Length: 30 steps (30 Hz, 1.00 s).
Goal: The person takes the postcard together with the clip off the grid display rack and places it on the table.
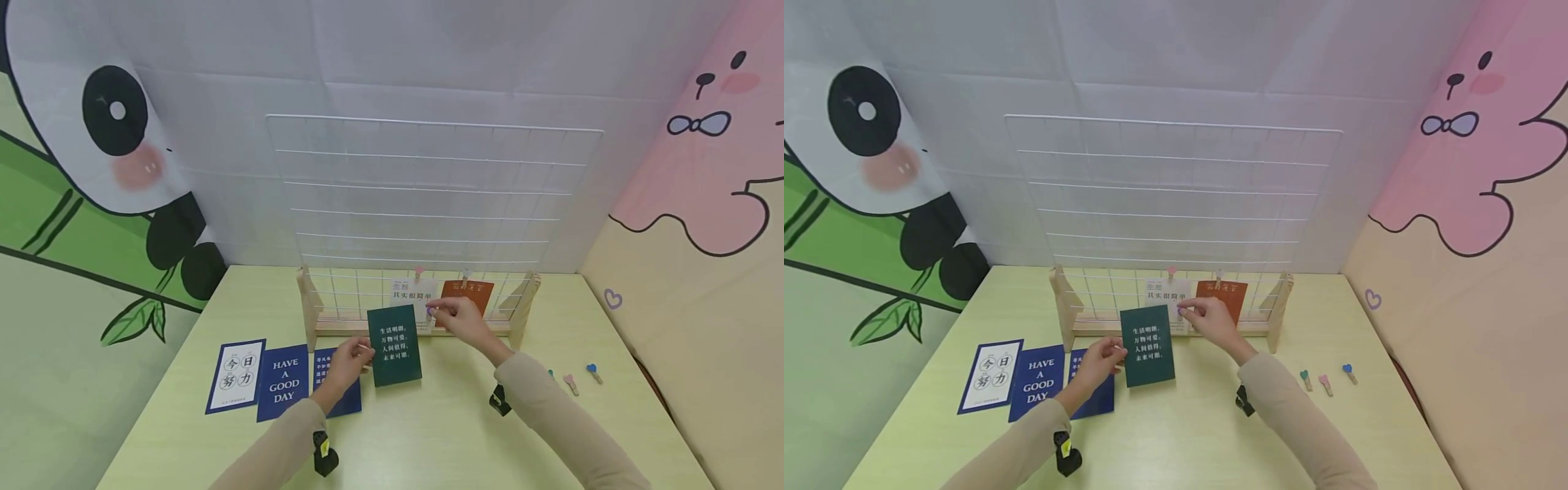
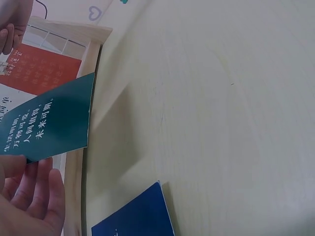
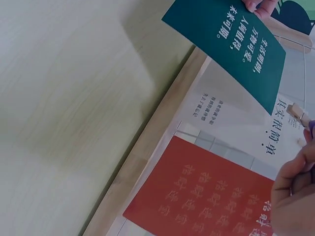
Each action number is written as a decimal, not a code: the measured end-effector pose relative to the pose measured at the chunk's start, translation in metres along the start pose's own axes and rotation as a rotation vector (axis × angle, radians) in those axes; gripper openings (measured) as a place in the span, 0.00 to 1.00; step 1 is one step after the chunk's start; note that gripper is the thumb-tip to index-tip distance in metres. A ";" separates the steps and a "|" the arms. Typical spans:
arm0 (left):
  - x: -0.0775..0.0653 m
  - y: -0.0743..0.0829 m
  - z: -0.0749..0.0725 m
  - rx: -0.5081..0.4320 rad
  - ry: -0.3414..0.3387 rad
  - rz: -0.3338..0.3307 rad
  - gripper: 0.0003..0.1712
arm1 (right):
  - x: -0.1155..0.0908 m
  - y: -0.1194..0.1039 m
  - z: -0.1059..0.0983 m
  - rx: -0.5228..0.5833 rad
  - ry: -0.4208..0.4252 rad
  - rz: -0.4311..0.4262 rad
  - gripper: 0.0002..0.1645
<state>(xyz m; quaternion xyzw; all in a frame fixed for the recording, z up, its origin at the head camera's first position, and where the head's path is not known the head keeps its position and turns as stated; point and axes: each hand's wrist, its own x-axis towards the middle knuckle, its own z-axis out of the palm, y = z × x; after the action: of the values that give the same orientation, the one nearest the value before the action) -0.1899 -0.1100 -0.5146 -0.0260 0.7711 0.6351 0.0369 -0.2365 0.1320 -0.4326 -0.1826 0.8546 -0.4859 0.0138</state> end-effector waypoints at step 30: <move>-0.008 -0.012 -0.002 -0.032 -0.100 -0.114 0.10 | -0.028 0.034 -0.033 -0.022 -0.176 0.011 0.13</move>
<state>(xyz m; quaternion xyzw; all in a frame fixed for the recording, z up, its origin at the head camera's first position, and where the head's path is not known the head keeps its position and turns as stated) -0.1808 -0.1148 -0.5256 -0.0387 0.7553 0.6447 0.1108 -0.2274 0.1846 -0.4480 -0.2200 0.8564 -0.4585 0.0895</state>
